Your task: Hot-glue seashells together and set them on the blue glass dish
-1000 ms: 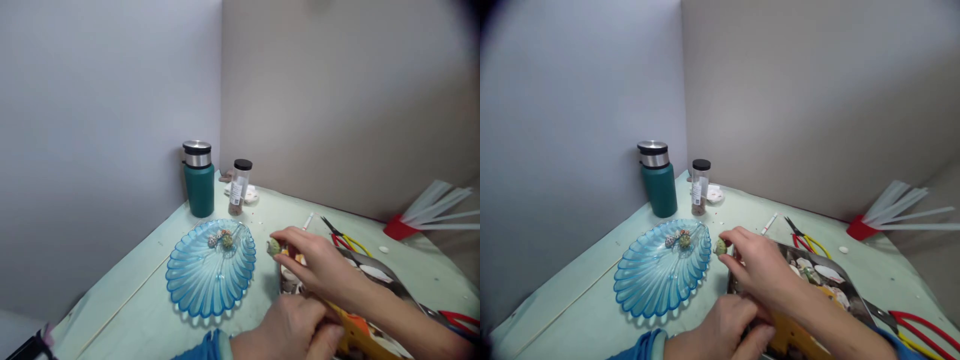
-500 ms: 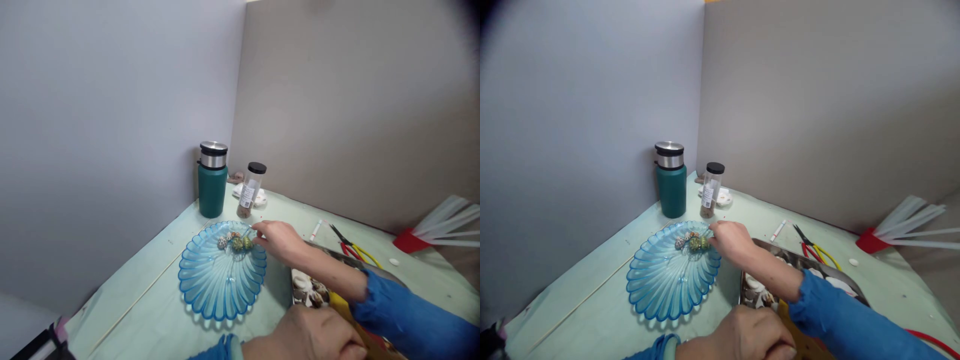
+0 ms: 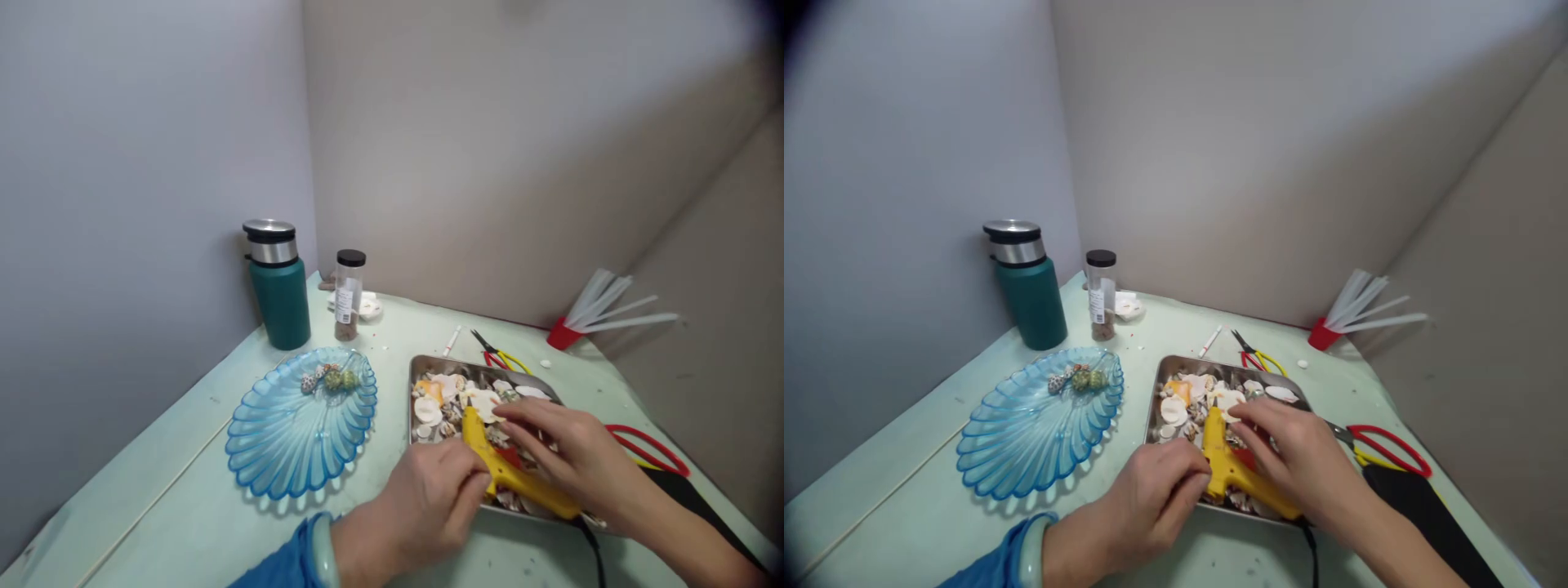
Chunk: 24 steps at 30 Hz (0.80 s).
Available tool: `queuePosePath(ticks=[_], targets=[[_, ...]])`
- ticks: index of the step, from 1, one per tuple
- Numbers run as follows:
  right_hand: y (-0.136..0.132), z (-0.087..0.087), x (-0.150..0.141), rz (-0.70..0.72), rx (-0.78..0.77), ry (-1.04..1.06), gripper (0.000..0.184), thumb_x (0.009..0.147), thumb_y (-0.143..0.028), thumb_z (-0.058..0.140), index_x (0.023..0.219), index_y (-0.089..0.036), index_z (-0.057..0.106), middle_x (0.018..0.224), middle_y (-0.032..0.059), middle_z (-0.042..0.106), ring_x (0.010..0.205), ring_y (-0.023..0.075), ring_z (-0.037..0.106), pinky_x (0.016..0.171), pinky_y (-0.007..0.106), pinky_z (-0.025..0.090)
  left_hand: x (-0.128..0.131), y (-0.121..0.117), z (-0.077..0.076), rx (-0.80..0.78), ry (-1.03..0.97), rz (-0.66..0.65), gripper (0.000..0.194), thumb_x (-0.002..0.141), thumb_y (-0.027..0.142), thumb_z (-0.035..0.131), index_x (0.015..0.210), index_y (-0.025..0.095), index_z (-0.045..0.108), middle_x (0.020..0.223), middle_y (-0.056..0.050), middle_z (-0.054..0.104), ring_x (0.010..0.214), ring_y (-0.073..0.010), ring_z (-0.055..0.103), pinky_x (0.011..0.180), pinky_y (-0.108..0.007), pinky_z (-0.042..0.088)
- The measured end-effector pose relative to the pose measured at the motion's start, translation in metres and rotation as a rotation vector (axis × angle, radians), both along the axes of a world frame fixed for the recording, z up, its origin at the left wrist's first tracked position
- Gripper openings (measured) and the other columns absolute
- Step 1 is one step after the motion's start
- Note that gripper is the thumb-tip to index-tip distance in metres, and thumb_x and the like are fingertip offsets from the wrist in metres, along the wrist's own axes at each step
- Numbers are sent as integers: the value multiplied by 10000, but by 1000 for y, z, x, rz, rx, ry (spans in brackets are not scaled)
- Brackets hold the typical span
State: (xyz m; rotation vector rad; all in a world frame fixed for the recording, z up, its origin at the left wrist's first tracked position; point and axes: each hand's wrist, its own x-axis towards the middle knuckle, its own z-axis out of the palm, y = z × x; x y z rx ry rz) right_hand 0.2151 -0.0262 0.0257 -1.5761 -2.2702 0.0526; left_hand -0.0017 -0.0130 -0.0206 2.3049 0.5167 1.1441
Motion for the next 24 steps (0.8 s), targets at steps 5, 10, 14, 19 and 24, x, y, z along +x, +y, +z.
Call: queuePosePath(ticks=[5, 10, 14, 19, 24], targets=[[-29, -13, 15, -66, -42, -99, 295, 843, -401, 574, 1091, -254, 634, 1026, 78, 663, 884, 233, 642, 722, 338, 516, -2, 1, 3, -126, -180, 141, 138, 893, 151, 438, 871, 156, 575, 826, -72, 628, 777, -151, 590, 713, -255, 462], [-38, -17, 9, -112, -151, -97, 362, 816, -400, 619, 1143, -246, 604, 958, 80, 664, 868, 247, 627, 748, 381, 508, -6, 14, 0, -220, -281, 409, 118, 901, 208, 469, 911, 173, 582, 869, -55, 633, 842, -162, 599, 778, -279, 458], [-39, -18, 5, -80, -178, 3, 338, 842, -342, 590, 1158, -224, 602, 1002, 94, 670, 920, 247, 620, 812, 391, 492, -6, 19, -3, -303, -230, 466, 155, 903, 277, 471, 921, 175, 586, 847, -44, 645, 787, -164, 611, 736, -278, 470], [-40, -20, 13, -92, -131, 369, 350, 900, -354, 481, 1204, -212, 583, 1092, 94, 651, 979, 229, 606, 844, 354, 486, -4, 17, -3, -314, -189, 466, 160, 897, 292, 481, 899, 176, 591, 839, -39, 650, 791, -168, 617, 745, -279, 470], [-37, -17, 21, -297, -262, 1156, 446, 874, -530, 452, 1143, -198, 580, 912, 75, 643, 669, 183, 597, 579, 288, 505, -3, 18, -4, -327, -162, 453, 158, 903, 288, 473, 898, 178, 586, 830, -31, 646, 791, -163, 612, 736, -268, 459]])
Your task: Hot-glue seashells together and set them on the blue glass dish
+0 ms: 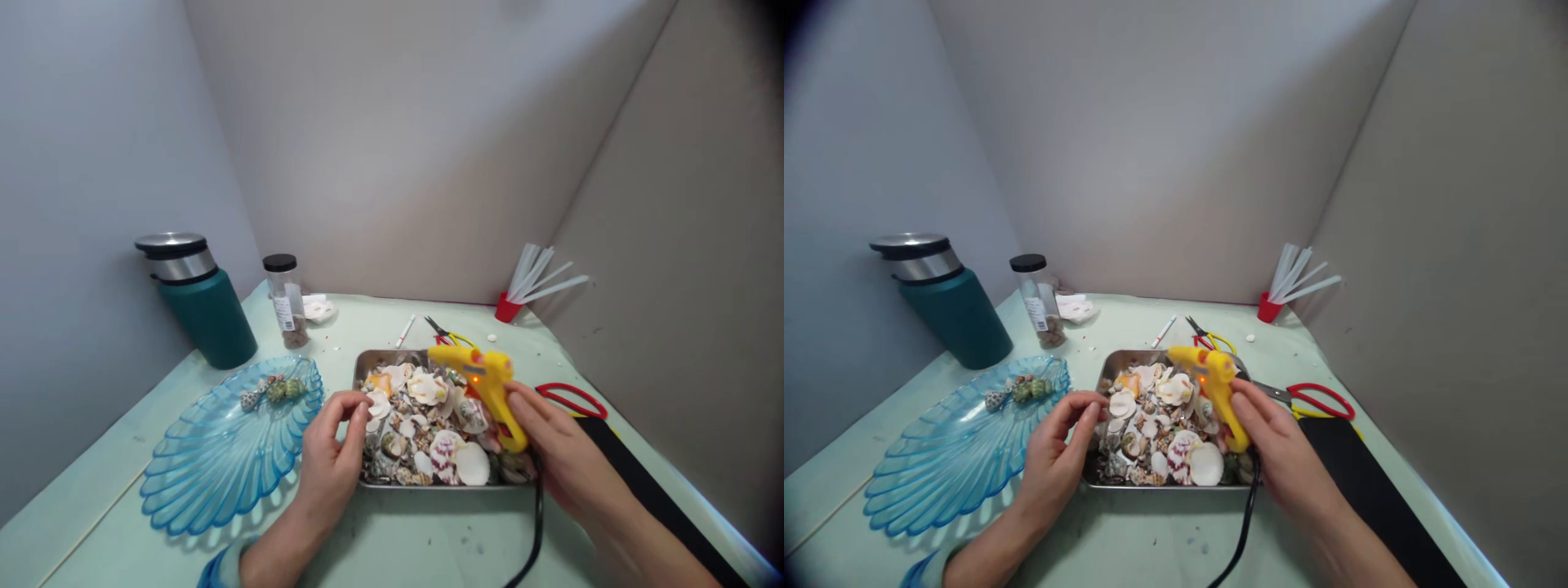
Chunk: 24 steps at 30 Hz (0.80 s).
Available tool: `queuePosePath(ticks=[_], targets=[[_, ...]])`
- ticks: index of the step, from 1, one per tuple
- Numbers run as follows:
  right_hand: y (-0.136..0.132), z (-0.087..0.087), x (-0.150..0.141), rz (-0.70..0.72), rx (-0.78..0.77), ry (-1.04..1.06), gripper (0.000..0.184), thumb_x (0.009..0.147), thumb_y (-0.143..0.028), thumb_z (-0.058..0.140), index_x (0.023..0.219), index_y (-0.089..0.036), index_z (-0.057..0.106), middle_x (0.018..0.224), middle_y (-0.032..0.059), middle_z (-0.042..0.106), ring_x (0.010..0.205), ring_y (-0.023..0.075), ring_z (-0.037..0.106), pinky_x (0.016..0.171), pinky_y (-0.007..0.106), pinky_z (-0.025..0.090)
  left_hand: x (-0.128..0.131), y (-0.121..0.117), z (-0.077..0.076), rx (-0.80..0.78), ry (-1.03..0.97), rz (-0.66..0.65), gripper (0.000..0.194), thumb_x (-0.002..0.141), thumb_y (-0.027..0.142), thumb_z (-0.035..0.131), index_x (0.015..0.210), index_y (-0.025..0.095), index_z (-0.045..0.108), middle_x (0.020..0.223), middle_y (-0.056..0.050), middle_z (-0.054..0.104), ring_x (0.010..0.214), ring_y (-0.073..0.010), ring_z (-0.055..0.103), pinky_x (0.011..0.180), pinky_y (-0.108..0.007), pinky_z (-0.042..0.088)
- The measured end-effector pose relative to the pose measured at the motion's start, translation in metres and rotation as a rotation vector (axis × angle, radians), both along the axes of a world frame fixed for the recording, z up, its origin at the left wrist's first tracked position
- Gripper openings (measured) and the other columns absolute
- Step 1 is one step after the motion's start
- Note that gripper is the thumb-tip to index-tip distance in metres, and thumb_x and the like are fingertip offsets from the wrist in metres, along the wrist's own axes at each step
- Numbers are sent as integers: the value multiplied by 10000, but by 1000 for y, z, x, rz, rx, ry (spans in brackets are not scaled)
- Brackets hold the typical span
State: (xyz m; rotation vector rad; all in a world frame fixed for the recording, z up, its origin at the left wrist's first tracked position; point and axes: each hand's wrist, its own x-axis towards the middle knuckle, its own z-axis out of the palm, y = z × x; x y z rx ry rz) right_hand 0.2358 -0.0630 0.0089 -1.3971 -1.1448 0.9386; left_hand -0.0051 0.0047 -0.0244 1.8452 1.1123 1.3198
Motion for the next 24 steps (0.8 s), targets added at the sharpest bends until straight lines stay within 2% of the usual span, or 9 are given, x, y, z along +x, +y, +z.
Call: queuePosePath(ticks=[4, 8, 13, 19, 24], targets=[[0, 2, -7, 89, -64, 440, 372, 889, -530, 412, 960, -207, 582, 781, 52, 565, 566, 150, 495, 494, 276, 459, 0, -1, 1, 7, 37, -16, 154, 906, 274, 471, 882, 177, 588, 812, -24, 638, 775, -156, 604, 726, -263, 447], [-3, -3, -13, 179, -85, 619, 255, 868, -433, 539, 787, -191, 541, 735, 8, 487, 553, 100, 442, 487, 226, 400, 1, -1, 2, 33, 70, -36, 144, 907, 258, 469, 876, 179, 585, 824, -29, 636, 790, -157, 603, 738, -268, 445], [-4, -11, -11, 176, -83, 478, 314, 829, -436, 606, 698, -169, 503, 644, -22, 453, 495, 75, 420, 441, 199, 326, 2, -1, 3, 94, 108, -47, 138, 899, 237, 471, 842, 180, 582, 817, -37, 634, 784, -162, 597, 724, -271, 449], [-2, -16, -8, -125, -58, 135, 353, 679, -457, 736, 837, -165, 615, 567, -23, 515, 476, 108, 444, 408, 214, 330, 4, -1, 5, 154, 127, -108, 142, 877, 196, 506, 742, 180, 550, 802, -35, 631, 773, -151, 594, 727, -262, 451], [0, -10, -6, -264, 26, -6, 405, 625, -472, 750, 857, -150, 675, 639, 15, 606, 533, 140, 507, 445, 240, 389, 3, 0, 7, 141, 184, -164, 184, 879, 203, 504, 701, 177, 544, 794, -36, 635, 755, -145, 594, 708, -251, 451]])
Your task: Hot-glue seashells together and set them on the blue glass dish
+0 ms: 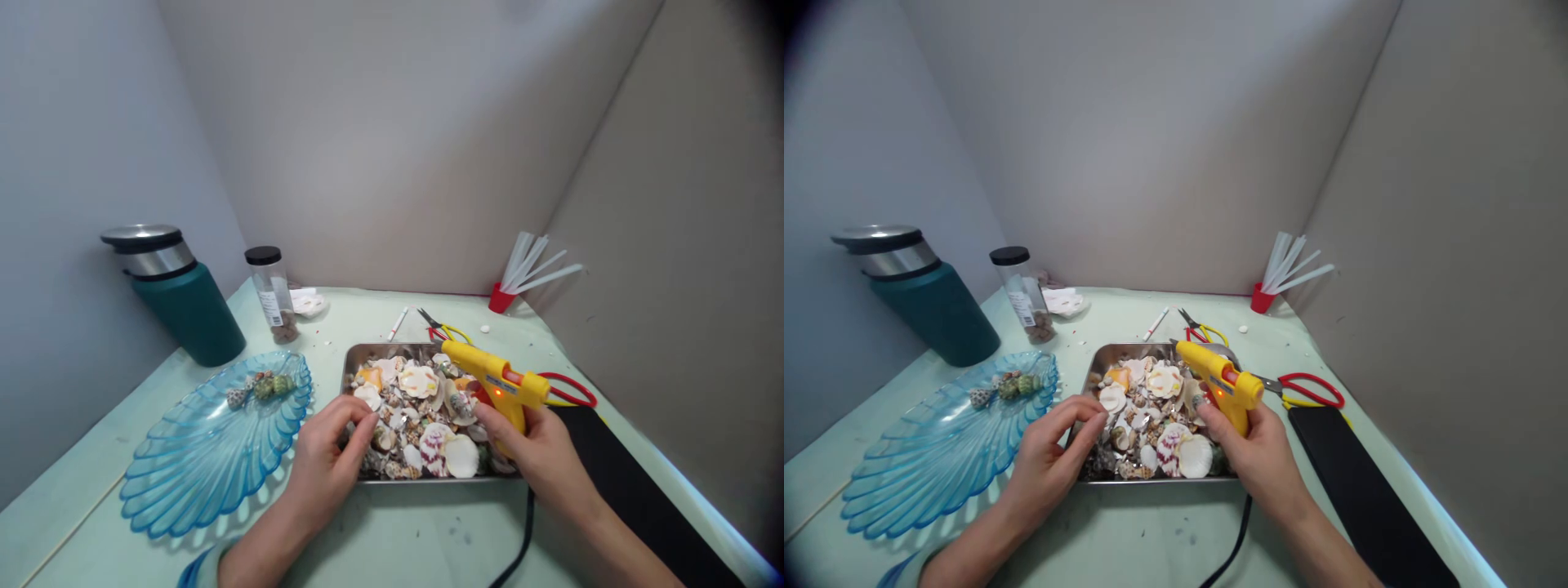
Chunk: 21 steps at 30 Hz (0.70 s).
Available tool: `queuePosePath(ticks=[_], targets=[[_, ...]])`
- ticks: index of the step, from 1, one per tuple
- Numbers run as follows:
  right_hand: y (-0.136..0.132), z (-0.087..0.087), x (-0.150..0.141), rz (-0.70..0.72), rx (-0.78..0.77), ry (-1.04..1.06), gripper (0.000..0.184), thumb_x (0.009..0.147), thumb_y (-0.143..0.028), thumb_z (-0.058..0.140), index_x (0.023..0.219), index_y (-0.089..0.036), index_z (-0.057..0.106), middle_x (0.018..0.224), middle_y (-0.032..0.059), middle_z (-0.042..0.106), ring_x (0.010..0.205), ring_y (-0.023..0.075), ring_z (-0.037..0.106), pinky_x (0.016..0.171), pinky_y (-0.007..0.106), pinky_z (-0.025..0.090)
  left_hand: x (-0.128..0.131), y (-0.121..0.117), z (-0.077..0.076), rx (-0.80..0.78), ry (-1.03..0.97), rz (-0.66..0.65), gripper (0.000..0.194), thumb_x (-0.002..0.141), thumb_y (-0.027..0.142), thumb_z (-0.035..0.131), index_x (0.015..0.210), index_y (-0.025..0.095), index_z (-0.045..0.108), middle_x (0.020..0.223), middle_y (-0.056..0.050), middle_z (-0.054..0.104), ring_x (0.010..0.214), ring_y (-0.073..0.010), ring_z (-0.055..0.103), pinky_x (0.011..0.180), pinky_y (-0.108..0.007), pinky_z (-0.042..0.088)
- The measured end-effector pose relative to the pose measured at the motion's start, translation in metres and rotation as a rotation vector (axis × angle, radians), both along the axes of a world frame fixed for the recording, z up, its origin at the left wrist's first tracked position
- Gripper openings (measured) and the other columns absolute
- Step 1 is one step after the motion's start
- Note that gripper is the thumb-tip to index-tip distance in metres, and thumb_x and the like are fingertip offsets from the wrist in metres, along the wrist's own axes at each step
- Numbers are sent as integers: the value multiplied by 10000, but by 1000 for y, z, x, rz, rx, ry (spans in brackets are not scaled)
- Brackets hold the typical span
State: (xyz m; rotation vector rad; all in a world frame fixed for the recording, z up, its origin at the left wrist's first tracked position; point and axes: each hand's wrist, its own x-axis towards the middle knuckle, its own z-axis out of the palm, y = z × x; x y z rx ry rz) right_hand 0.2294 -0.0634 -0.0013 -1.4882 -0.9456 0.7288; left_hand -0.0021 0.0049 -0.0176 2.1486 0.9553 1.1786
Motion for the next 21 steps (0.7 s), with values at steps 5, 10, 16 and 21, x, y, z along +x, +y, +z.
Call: queuePosePath(ticks=[5, 10, 16, 21], targets=[[1, -4, 4, -29, 55, 38, 420, 703, -477, 706, 940, -135, 645, 556, -26, 538, 498, 105, 448, 441, 214, 352, 3, 0, 14, -35, 112, 22, 124, 879, 225, 494, 834, 180, 601, 826, -34, 656, 743, -145, 603, 682, -245, 458], [1, -9, 5, -36, 131, 73, 414, 743, -463, 682, 983, -131, 619, 540, -38, 515, 502, 101, 439, 469, 214, 356, 23, 1, 34, 14, 305, -79, 158, 864, 213, 483, 889, 199, 639, 833, -40, 671, 752, -162, 617, 679, -254, 469], [-1, -5, 3, -84, 183, 66, 435, 715, -484, 698, 940, -118, 634, 550, -32, 520, 502, 111, 458, 495, 237, 398, 57, 20, 47, 88, 731, -54, 166, 808, 164, 520, 813, 203, 682, 804, -58, 678, 778, -197, 632, 712, -287, 467], [-1, -4, 3, -104, 209, 121, 434, 712, -480, 702, 938, -116, 635, 533, -39, 510, 488, 103, 456, 483, 227, 403, 85, 26, 54, 219, 777, -128, 203, 820, 160, 502, 859, 223, 691, 860, -58, 665, 837, -197, 636, 756, -286, 472]])
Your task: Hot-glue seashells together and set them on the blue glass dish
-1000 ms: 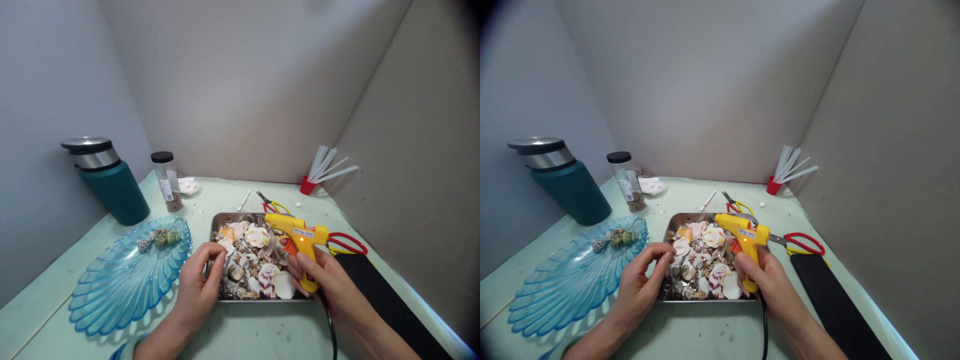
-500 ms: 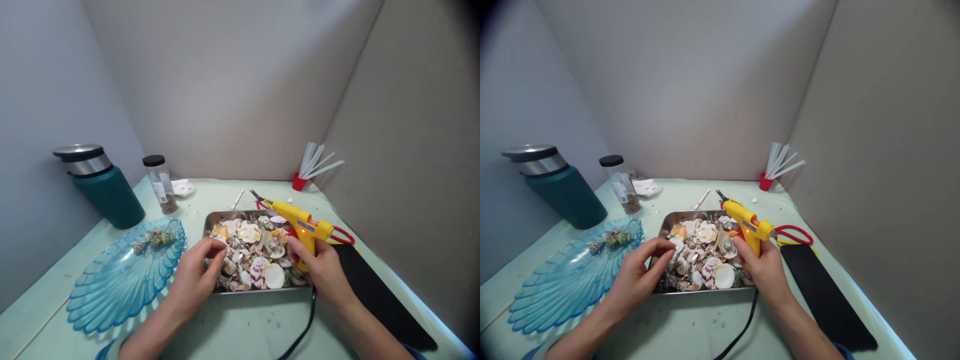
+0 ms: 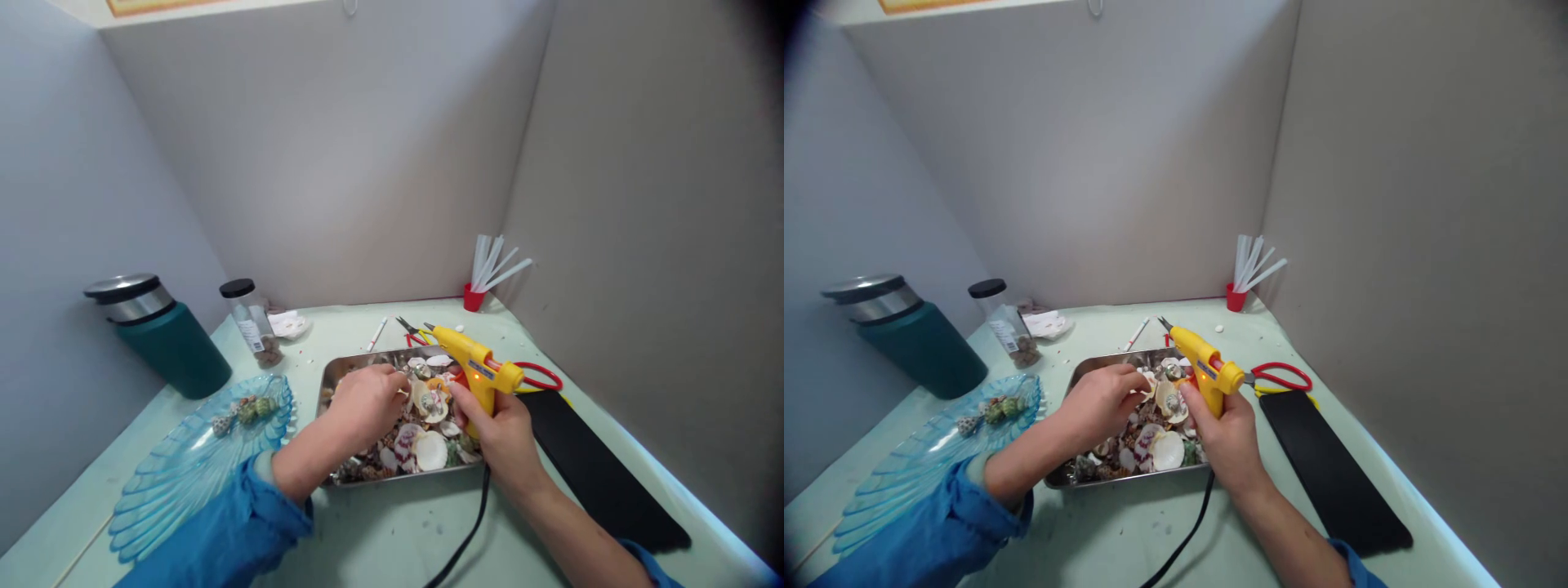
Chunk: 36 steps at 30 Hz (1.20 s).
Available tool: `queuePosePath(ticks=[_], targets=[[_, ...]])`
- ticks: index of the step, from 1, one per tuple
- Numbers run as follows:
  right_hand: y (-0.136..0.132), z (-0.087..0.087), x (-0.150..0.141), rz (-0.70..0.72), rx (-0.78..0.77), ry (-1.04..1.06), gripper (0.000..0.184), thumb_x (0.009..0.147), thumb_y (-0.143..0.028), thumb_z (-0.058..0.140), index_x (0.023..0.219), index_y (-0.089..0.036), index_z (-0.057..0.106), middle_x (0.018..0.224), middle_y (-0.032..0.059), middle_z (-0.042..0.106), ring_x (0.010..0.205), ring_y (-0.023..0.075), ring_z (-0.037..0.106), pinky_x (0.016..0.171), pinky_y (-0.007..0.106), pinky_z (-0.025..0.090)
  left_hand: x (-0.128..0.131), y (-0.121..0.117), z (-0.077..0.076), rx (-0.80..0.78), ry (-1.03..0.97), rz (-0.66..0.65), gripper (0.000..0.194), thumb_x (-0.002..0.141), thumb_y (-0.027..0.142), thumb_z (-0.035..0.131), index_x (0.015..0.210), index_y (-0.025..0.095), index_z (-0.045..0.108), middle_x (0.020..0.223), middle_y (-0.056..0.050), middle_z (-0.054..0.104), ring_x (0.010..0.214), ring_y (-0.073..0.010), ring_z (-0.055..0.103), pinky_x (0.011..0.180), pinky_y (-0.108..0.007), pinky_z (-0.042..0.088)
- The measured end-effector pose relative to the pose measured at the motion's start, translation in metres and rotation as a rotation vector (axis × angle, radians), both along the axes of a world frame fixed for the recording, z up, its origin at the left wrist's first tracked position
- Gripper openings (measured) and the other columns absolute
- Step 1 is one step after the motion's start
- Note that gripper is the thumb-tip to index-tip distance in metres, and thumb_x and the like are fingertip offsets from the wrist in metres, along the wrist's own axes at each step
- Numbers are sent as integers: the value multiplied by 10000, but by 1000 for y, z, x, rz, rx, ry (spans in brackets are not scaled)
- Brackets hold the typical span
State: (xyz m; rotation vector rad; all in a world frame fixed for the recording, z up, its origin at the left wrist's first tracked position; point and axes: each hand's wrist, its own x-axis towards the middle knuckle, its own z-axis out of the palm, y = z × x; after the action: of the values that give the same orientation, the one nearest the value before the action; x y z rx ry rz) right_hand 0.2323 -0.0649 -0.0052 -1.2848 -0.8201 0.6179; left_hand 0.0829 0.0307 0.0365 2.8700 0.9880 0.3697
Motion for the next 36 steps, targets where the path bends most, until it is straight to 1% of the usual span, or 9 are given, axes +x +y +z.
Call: queuePosePath(ticks=[2, 4, 10, 15, 18, 21, 25, 30, 36], targets=[[0, -1, 1, -10, 25, 13, 422, 729, -468, 691, 961, -120, 630, 538, -41, 507, 493, 99, 450, 487, 222, 403, 12, -1, 2, 35, 12, -80, 211, 825, 166, 492, 886, 224, 686, 892, -60, 658, 853, -198, 633, 749, -283, 477], [1, -3, 2, -18, 40, 24, 411, 739, -454, 687, 979, -126, 625, 547, -43, 508, 496, 99, 447, 489, 221, 405, 25, 0, 2, 67, 45, -120, 201, 820, 176, 498, 897, 209, 680, 910, -70, 651, 857, -209, 631, 727, -289, 483], [0, -6, 2, -8, 49, 35, 371, 757, -437, 677, 953, -127, 625, 541, -39, 499, 486, 99, 440, 471, 220, 395, 54, 13, -4, 44, 120, -98, 205, 836, 251, 499, 873, 170, 683, 893, -105, 655, 821, -222, 631, 723, -306, 490], [1, -9, 3, -15, 49, 31, 368, 761, -449, 667, 922, -121, 625, 547, -31, 506, 488, 103, 450, 468, 223, 395, 67, 17, -7, 20, 169, -120, 233, 804, 252, 522, 932, 167, 697, 907, -115, 656, 829, -226, 623, 747, -310, 489], [2, -11, 3, -32, 47, 22, 356, 746, -462, 676, 844, -124, 618, 543, -29, 508, 486, 103, 450, 467, 224, 391, 71, 19, -11, 15, 173, -124, 246, 789, 273, 538, 948, 181, 702, 928, -115, 645, 832, -231, 619, 740, -314, 491], [2, -11, 3, -35, 48, 26, 359, 741, -469, 676, 835, -128, 614, 532, -34, 501, 473, 101, 438, 448, 219, 374, 71, 24, -14, 27, 150, -125, 226, 774, 264, 548, 919, 177, 698, 919, -111, 641, 828, -227, 612, 745, -308, 485], [2, -11, 3, -33, 36, 37, 373, 748, -471, 669, 876, -124, 620, 520, -38, 497, 464, 103, 440, 453, 223, 378, 70, 28, -15, 42, 90, -220, 213, 776, 219, 532, 929, 170, 672, 921, -104, 638, 831, -212, 604, 740, -289, 473], [1, -10, 4, -40, 36, 32, 395, 744, -465, 674, 917, -112, 628, 524, -35, 502, 477, 110, 454, 466, 230, 388, 69, 27, -13, 11, 151, -294, 208, 783, 230, 535, 934, 181, 669, 875, -92, 653, 804, -220, 611, 712, -293, 464], [2, -11, 4, -42, 50, 32, 379, 754, -452, 671, 924, -116, 625, 521, -42, 497, 476, 100, 442, 467, 221, 385, 63, 31, -7, 72, 192, -351, 161, 778, 206, 538, 888, 184, 654, 821, -79, 652, 739, -212, 606, 636, -280, 436]])
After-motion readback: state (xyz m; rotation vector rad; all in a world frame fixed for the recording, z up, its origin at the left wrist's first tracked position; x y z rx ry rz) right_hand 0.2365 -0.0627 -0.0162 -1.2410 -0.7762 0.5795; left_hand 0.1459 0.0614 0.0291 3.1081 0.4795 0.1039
